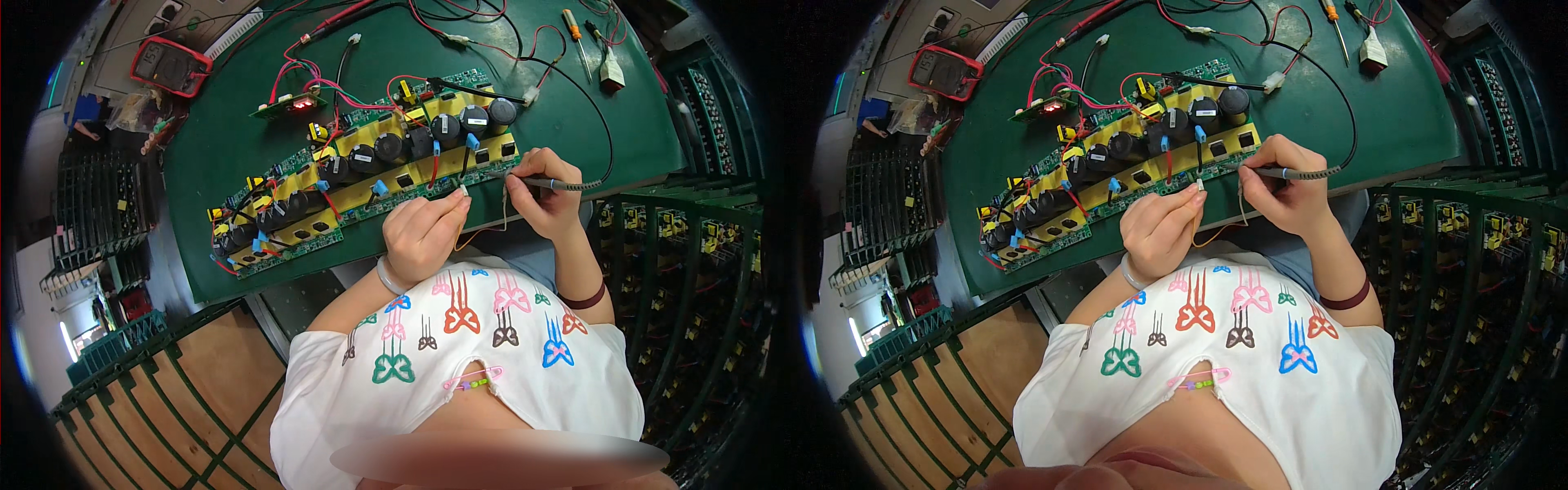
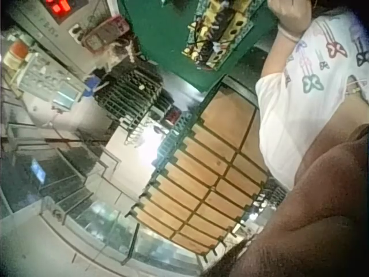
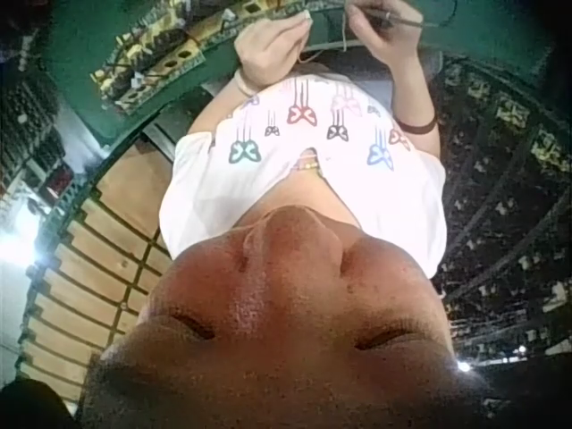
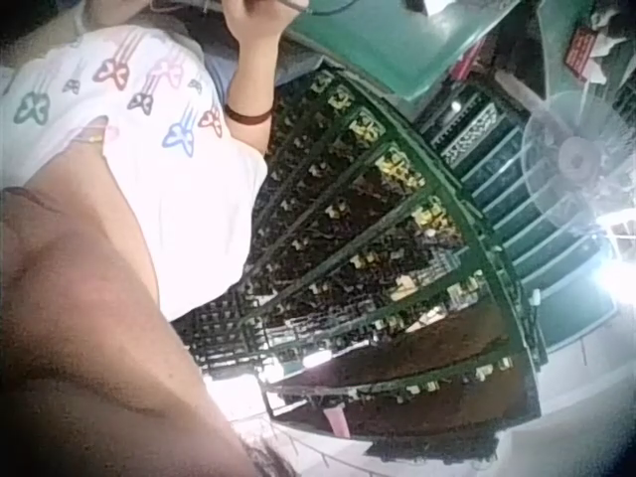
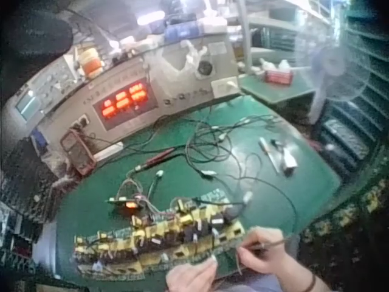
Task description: The person assembles and connects wires to electronic circuit boards at a workbench using a soldering iron and multimeter probes.
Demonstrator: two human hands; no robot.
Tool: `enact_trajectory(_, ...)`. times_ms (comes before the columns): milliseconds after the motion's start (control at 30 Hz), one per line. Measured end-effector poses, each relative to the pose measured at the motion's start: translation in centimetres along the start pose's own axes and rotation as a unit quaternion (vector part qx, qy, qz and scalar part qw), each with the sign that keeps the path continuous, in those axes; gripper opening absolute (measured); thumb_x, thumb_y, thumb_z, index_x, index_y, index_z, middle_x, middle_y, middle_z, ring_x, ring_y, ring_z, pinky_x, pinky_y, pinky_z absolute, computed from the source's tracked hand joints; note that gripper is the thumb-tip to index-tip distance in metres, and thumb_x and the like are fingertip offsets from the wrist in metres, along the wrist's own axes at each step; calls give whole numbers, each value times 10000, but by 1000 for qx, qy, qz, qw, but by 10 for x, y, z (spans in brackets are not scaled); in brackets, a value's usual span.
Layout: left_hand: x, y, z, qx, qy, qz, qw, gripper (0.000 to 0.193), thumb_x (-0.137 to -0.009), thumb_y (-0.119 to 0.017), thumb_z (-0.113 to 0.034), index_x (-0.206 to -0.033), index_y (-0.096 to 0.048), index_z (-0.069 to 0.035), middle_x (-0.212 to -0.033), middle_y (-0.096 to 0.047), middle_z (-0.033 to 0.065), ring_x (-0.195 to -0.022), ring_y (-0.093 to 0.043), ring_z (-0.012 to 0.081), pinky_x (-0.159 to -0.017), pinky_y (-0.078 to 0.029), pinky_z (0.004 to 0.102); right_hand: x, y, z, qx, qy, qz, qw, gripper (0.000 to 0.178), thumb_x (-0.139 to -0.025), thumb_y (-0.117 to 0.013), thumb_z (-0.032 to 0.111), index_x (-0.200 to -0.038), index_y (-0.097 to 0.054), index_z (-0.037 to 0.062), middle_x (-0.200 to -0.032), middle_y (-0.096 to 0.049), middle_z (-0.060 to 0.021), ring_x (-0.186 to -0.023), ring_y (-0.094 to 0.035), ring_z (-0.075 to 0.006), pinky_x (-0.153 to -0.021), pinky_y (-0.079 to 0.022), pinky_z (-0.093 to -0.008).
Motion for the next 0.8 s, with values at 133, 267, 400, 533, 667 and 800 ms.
enact_trajectory(133,0,-4,4,-1,7,0,1000,206,-704,-824,23,-879,-731,-32,-880,-725,90,-566,-598,204,-501,-457,282,-1,0,-1,10,8,-4,1000,105,-786,-707,-1,-787,-602,-6,-659,-575,-52,-523,-533,-113,-483,-394,-245)
enact_trajectory(267,-1,-4,9,1,10,-6,1000,222,-698,-826,17,-890,-730,-41,-885,-723,82,-583,-609,206,-512,-466,292,-4,-3,-3,15,4,1,1000,104,-786,-708,-1,-786,-604,-6,-667,-577,-57,-546,-546,-130,-501,-406,-258)
enact_trajectory(400,-6,3,6,-5,13,5,1000,192,-722,-793,-8,-891,-709,-44,-908,-708,75,-639,-626,214,-551,-491,323,-9,-6,7,36,14,-2,999,100,-783,-704,-12,-784,-605,-2,-670,-574,-69,-556,-548,-148,-514,-412,-268)
enact_trajectory(533,4,1,3,3,14,17,1000,178,-756,-731,-43,-930,-693,-39,-940,-692,78,-717,-648,224,-599,-514,350,-6,-5,12,58,1,1,998,96,-783,-693,-28,-783,-600,-4,-671,-564,-78,-546,-530,-157,-508,-396,-270)
enact_trajectory(667,3,-1,4,26,26,-1,999,202,-723,-791,-3,-902,-709,-47,-918,-717,68,-634,-636,196,-541,-496,318,1,-3,7,56,-4,-11,998,110,-795,-679,-34,-775,-575,-3,-662,-553,-76,-537,-513,-150,-501,-381,-268)
enact_trajectory(800,3,4,-1,15,25,-10,1000,216,-718,-790,-2,-913,-711,-50,-946,-716,64,-658,-644,196,-563,-501,304,5,-5,6,38,-4,-3,999,121,-802,-665,-54,-793,-555,-5,-656,-547,-75,-537,-505,-137,-506,-380,-264)
Point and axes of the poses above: each hand's wrist, its own x-axis away from the middle knuckle, its own y-axis out of the back of the hand, z = x × y, the point moved 9 cm from there along -x, towards the middle knuckle
